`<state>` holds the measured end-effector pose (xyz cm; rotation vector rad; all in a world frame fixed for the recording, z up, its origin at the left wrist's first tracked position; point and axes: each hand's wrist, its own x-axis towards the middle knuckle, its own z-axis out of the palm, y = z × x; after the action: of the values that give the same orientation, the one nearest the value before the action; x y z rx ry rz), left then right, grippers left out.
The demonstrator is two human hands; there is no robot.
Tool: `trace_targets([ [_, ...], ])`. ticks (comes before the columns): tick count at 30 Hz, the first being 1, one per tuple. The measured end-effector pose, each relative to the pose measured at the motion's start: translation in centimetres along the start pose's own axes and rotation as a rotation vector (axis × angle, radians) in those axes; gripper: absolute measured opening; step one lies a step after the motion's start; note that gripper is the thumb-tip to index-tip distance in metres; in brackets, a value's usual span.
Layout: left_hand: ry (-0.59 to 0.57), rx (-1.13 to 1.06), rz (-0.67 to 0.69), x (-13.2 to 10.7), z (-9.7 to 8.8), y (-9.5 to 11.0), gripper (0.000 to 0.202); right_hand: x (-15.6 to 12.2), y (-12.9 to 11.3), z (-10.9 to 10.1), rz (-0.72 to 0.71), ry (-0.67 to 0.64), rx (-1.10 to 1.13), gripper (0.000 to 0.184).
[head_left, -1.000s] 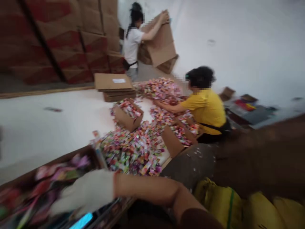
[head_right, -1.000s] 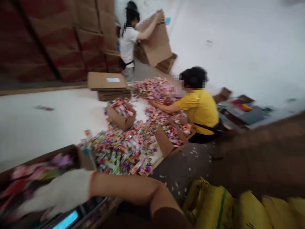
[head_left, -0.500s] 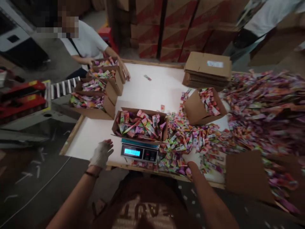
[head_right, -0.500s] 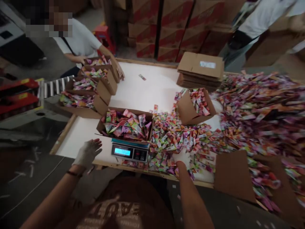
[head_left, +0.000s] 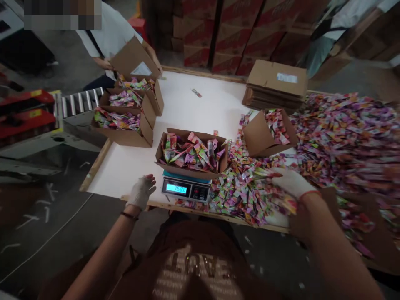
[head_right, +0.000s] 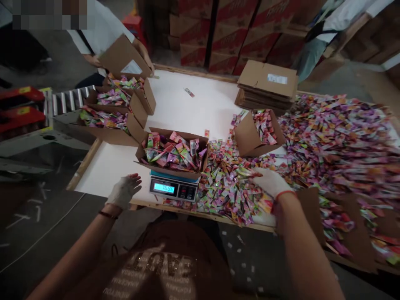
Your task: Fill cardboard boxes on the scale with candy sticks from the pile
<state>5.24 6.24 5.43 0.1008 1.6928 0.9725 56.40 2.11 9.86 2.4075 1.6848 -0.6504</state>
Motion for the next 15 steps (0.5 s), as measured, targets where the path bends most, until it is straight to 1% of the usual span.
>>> trace_targets([
  [2,-0.001,-0.007,0.000,0.1,-0.3,-0.2,0.021,0.0,-1.1,-3.2,-0.052,-0.029,-0.058,0.017],
  [3,-0.005,-0.012,-0.001,0.2,-0.4,-0.2,0.023,0.1,-1.7,-4.5,-0.053,-0.050,-0.090,0.022],
  [5,-0.014,-0.025,0.001,0.3,-0.8,-0.4,0.023,0.2,-3.0,-5.9,-0.042,-0.059,-0.165,0.031],
  [7,-0.020,-0.036,0.008,0.5,-1.2,-0.5,0.020,0.5,-4.0,-6.2,-0.026,-0.075,-0.222,0.035],
  [9,-0.005,-0.042,0.015,0.7,-1.7,-0.5,0.019,0.7,-4.6,-5.8,0.001,-0.080,-0.254,0.036],
  [12,0.032,-0.042,0.021,0.8,-2.2,-0.4,0.020,1.1,-4.8,-5.0,0.055,-0.053,-0.294,0.038],
  [15,0.043,-0.043,0.020,0.9,-2.5,-0.4,0.019,1.4,-5.0,-4.9,0.072,-0.036,-0.293,0.042],
])
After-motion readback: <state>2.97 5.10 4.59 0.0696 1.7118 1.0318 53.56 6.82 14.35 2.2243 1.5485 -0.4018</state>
